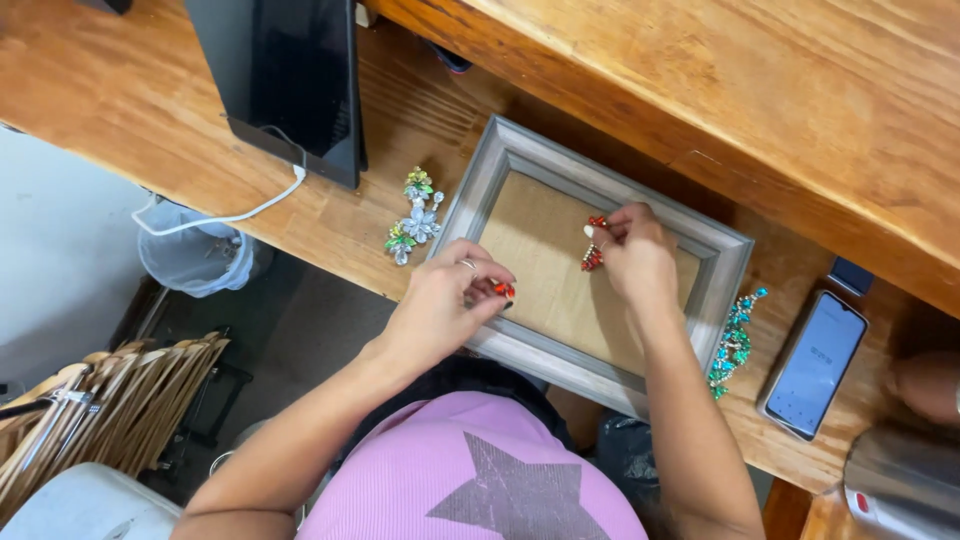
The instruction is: Arranging various pieces of colorful jewelry inside a picture frame on a wooden table for display.
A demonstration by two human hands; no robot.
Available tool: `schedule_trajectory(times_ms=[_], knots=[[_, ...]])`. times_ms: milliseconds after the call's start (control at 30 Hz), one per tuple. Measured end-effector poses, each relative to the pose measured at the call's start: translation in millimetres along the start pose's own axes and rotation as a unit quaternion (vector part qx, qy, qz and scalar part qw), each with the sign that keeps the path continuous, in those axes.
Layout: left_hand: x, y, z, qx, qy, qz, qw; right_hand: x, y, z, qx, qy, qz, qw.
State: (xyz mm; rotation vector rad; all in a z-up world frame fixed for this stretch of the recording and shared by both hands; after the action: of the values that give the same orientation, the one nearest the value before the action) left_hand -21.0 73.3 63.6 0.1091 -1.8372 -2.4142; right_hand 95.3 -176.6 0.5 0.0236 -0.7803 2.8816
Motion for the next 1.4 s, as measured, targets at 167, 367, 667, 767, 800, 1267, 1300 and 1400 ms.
schedule_trajectory(times_ms=[167,367,667,767,800,1267,1300,1400], knots=[[-25.1,-27.9,57.0,-0.086,0.149,-0.051,0.984,-12.8,31.5,-9.2,-0.111,-0.001,-0.027,0.993],[-34.4,-52.3,97.0,-0.118,0.250,-0.006,0.961,14.5,34.3,36.8,-0.289,0.044,-0.032,0.956],[-30.0,-49.2,96.7,-0.138,0.262,-0.028,0.955,79.9,65.2,70.3,-0.345,0.119,-0.079,0.928],[-23.0,-28.5,88.4,-0.117,0.253,-0.044,0.959,91.6,77.7,63.7,-0.346,0.127,-0.092,0.925],[-21.1,-18.8,83.5,-0.112,0.245,-0.057,0.961,94.1,82.8,61.7,-0.350,0.129,-0.097,0.923],[8.2,18.9,-18.9,-0.010,0.052,-0.110,0.993,102.4,109.7,68.2,-0.289,0.160,-0.092,0.939],[8.5,18.6,-20.9,-0.008,0.044,-0.109,0.993,103.2,113.1,68.4,-0.282,0.166,-0.090,0.941],[4.2,24.1,-15.2,0.011,0.035,-0.087,0.996,103.0,115.5,62.3,-0.239,0.154,-0.102,0.953]])
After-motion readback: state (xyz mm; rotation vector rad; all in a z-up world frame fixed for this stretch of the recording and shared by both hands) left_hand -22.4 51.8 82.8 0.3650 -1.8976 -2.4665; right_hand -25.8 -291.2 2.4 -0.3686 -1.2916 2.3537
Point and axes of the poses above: each hand's wrist, its own x-axis away from the middle knuckle, its own z-axis out of the back of the hand, y = z × x, the point moved 9 cm from there along -x, towards the middle knuckle, and after that the axes turned 11 degrees about y, right-handed, at the moved point
